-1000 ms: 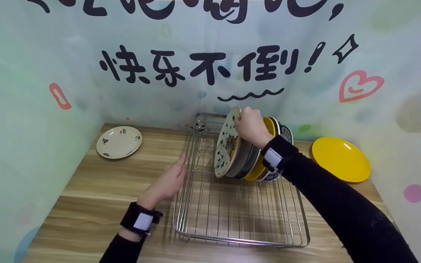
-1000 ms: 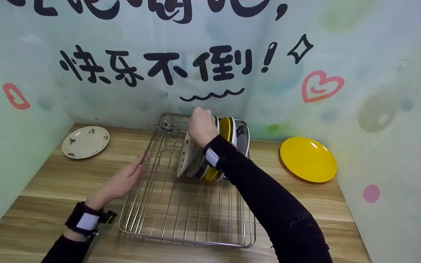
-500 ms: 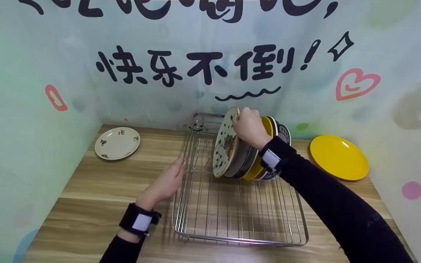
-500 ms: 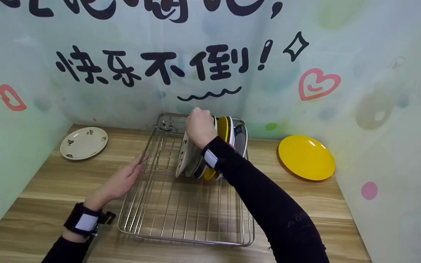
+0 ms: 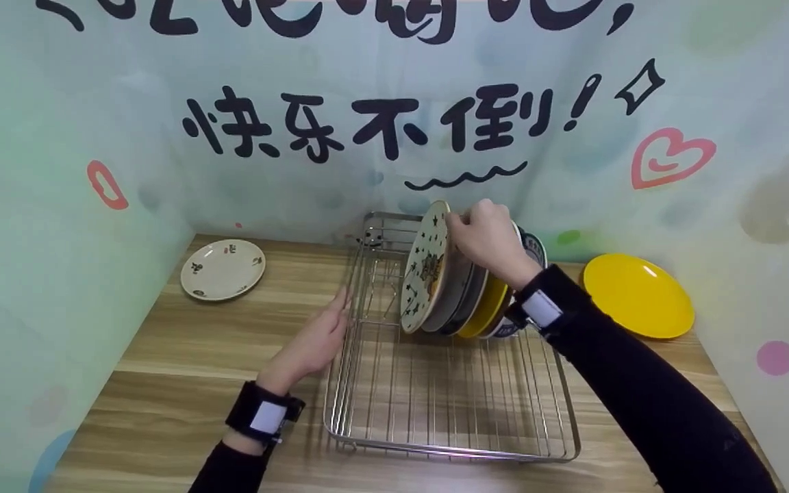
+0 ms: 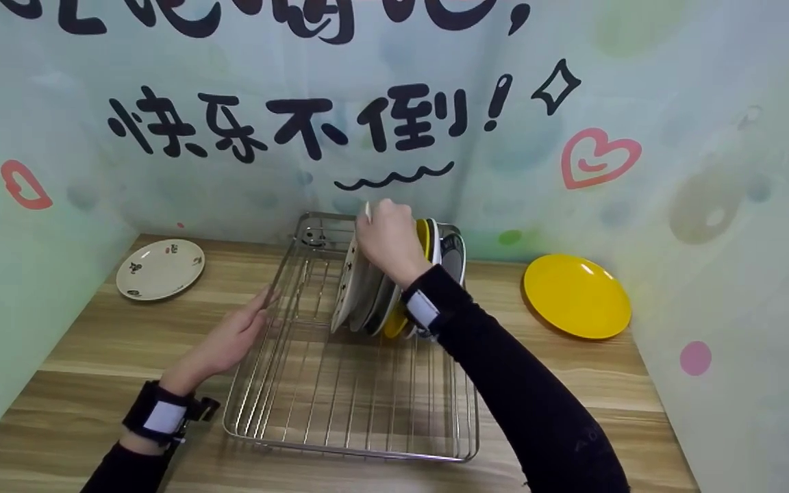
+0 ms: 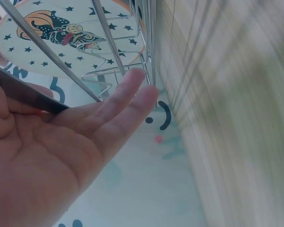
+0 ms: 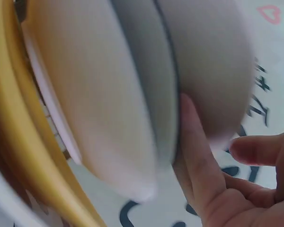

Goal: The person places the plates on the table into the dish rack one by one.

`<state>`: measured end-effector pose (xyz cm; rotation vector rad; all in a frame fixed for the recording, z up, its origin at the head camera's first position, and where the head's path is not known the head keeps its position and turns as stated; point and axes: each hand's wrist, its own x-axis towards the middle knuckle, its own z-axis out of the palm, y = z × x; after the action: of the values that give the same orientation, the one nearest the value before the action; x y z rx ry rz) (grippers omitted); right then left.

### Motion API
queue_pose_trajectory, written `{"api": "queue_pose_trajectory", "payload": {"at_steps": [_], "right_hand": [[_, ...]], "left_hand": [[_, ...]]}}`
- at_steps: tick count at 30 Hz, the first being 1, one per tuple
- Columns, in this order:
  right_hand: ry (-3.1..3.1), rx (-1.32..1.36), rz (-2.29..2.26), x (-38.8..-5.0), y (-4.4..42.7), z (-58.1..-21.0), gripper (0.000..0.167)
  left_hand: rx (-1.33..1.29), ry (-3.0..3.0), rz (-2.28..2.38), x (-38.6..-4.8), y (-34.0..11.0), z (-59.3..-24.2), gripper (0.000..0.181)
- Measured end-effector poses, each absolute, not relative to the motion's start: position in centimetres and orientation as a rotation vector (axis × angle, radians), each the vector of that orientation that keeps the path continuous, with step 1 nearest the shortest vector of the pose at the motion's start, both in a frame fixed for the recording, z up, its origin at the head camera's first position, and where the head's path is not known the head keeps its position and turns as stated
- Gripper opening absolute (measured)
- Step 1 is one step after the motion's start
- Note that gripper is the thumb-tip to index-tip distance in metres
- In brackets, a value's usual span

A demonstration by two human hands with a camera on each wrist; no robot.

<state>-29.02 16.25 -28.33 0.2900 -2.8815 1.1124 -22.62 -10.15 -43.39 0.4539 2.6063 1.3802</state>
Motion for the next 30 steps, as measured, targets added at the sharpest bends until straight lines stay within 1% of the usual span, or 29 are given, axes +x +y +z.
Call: {"api": "queue_pose_trajectory", "payload": {"at_steps": [6,9,12,15,22,30], "right_hand": [[-2.813,0.269,1.333,-27.0,18.8,-26.1,0.043],[-2.763,0.229,1.409,-26.2,20.6,-25.7,0.038],[-2.728,0.162,1.474,-25.4,22.5,-25.6,0.038],[-2.684,0.111,1.551,-24.5,24.3,-26.0,0.038],[-2.653,0.110,1.598,-23.1,28.1,-28.1,0.041],[-2.674,0.016,1.600,-22.6,30.5,-30.3,0.041]], "left_hand": [[0.477,2.613,1.375,-22.5,-10.1,-43.4,0.056],[0.475,2.615,1.373,-22.5,-10.0,-43.4,0.056],[0.471,2.624,1.359,-22.4,-9.9,-43.4,0.056],[0.499,2.637,1.361,-22.3,-9.9,-43.2,0.055],[0.544,2.643,1.373,-22.3,-9.8,-43.4,0.055],[0.516,2.659,1.360,-22.1,-9.7,-43.7,0.056]]}}
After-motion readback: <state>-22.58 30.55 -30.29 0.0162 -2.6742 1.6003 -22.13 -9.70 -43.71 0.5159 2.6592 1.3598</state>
